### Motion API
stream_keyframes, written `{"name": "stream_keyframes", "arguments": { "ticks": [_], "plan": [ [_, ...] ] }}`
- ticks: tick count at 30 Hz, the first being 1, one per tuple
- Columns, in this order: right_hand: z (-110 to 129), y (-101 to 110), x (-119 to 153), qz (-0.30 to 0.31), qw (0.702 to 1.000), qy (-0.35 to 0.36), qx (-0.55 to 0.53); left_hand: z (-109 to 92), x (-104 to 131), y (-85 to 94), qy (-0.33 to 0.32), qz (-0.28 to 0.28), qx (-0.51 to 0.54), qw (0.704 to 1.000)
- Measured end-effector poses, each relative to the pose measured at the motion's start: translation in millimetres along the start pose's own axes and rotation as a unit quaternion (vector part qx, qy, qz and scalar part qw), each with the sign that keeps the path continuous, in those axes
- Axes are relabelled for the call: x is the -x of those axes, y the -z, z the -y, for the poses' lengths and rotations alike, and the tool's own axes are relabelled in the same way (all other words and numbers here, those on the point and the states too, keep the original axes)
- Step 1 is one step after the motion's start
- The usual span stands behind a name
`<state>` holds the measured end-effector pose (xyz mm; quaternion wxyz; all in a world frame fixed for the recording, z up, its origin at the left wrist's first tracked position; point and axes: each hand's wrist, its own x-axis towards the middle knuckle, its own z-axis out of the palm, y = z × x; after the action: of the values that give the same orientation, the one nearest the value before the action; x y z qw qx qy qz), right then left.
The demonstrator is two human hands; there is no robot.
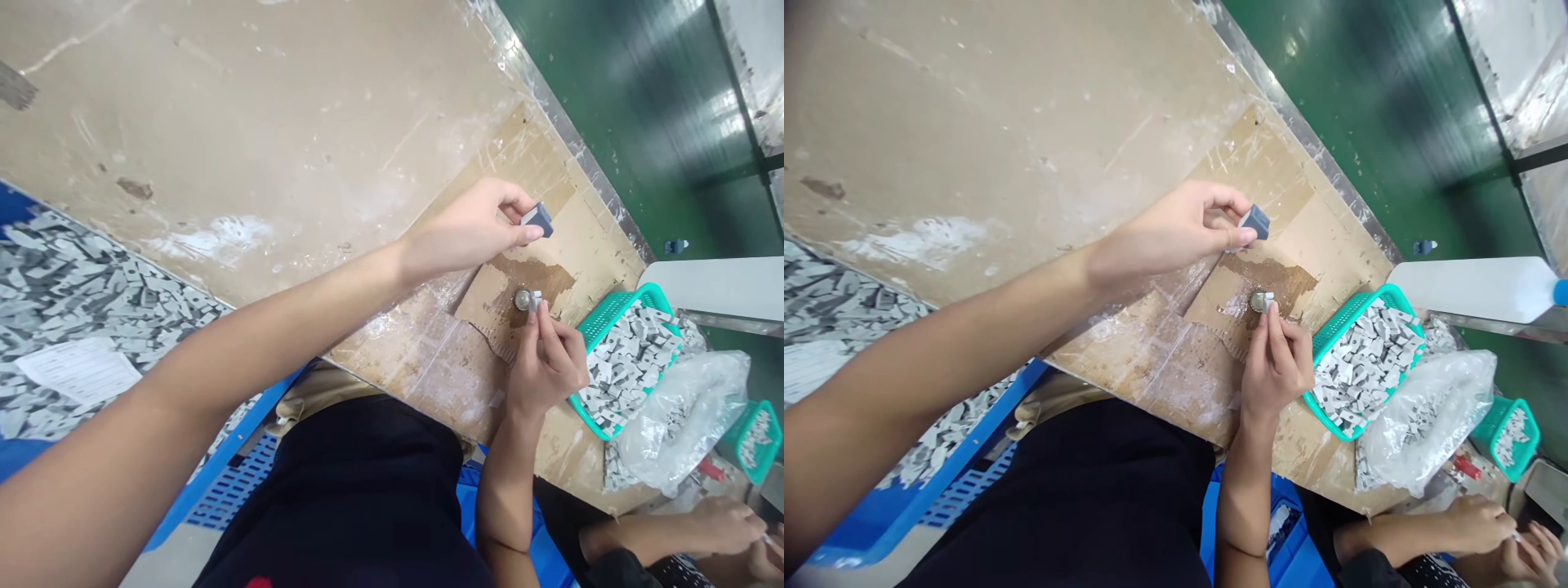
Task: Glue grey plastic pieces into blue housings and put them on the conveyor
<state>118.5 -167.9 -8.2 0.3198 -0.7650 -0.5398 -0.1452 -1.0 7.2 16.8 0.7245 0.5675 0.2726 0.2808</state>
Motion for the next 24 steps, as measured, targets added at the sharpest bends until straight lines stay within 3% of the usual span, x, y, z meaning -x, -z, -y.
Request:
{"name": "stream_keyframes", "arguments": {
  "ticks": [4, 11, 18, 24],
  "plan": [
    [0, 4, -4, -0.050, 0.997, -0.013, -0.055, 2, -1, -3.2, 0.030, 0.033, 0.020, 0.999],
    [1, 14, -9, -0.041, 0.999, 0.000, -0.034, 10, -3, -7.5, 0.044, 0.065, 0.040, 0.996],
    [14, 28, -27, -0.066, 0.987, -0.052, -0.138, 5, -2, -8.2, 0.046, 0.133, 0.039, 0.989],
    [20, 33, -36, -0.043, 0.983, -0.044, -0.173, 1, 2, -10.9, 0.049, 0.163, 0.085, 0.982]
  ]
}}
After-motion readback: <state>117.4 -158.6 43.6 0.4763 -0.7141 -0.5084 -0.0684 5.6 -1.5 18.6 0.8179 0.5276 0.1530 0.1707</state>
